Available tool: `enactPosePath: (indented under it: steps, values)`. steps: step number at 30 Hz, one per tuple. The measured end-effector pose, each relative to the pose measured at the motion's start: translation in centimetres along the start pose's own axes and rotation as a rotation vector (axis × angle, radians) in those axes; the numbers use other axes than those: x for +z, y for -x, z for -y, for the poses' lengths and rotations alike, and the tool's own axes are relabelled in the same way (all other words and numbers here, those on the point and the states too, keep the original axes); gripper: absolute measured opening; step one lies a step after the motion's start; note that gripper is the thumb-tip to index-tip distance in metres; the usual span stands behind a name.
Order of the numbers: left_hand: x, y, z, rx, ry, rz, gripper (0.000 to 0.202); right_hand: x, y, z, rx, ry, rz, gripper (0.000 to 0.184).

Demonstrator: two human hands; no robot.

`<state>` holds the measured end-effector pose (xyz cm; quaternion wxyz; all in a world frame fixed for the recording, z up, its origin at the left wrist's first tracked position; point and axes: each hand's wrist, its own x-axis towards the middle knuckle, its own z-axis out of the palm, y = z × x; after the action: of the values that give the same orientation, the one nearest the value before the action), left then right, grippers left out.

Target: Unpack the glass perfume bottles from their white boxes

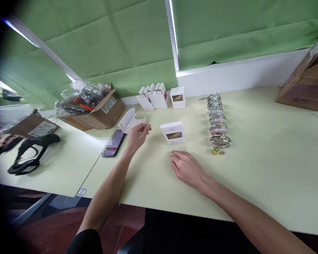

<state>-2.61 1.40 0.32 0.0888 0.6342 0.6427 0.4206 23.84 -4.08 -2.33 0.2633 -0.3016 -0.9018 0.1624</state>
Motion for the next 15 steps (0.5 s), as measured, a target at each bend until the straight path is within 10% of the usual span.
enactPosePath:
  steps: [9,15]
  values:
    - [-0.2,2.3,-3.4,0.304,-0.191,0.09,0.049,-7.9,-0.2,0.2,0.002,0.058,-0.542,0.016]
    - [-0.9,0.6,-0.9,0.198,-0.429,-0.109,0.018,-7.9,-0.2,-1.0,-0.039,0.173,-0.556,0.012]
